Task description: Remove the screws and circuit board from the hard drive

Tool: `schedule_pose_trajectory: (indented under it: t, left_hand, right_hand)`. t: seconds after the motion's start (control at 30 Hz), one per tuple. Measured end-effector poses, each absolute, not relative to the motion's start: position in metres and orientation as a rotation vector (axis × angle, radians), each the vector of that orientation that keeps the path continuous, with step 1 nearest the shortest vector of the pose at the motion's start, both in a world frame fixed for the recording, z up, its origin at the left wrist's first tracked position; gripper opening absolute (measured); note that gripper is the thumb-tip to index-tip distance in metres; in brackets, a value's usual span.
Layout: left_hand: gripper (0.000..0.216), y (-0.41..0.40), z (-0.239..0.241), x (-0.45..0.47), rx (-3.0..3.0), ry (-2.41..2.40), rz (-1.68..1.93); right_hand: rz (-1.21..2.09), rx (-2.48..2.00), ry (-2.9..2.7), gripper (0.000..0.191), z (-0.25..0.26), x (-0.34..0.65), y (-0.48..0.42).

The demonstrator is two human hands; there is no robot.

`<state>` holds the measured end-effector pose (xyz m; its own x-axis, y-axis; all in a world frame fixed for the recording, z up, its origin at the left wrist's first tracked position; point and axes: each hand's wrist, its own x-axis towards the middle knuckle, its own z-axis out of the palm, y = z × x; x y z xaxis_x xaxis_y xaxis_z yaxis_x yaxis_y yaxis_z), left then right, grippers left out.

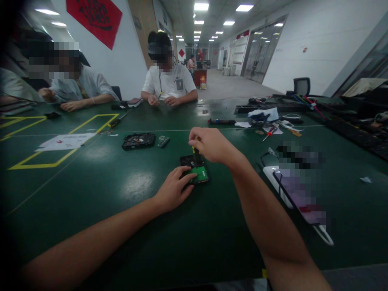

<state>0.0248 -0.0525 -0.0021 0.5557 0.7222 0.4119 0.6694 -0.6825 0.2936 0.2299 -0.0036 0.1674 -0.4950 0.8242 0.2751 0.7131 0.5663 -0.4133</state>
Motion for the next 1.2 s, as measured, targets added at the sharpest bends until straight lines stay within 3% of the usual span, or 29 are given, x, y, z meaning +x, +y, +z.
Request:
schedule_pose_trajectory:
  t: [0.27,0.53,1.2]
  left_hand:
    - [0.041,-0.0537,-0.0008,0.0234,2.68,1.211,0.787]
    - [0.041,-0.0534,0.0002,0.0237,2.685,1.22,0.758]
    - [0.041,-0.0526,-0.0037,0.023,2.684,1.204,0.785]
  right_hand:
    - [0.309,-1.348,-2.313,0.022,0.168,0.2259,-0.0071]
    - [0.254,-1.342,-2.326,0.013,0.1693,0.2288,-0.0046]
    - [0.305,-1.285,-2.33,0.016,0.1654,0.2311,-0.0003]
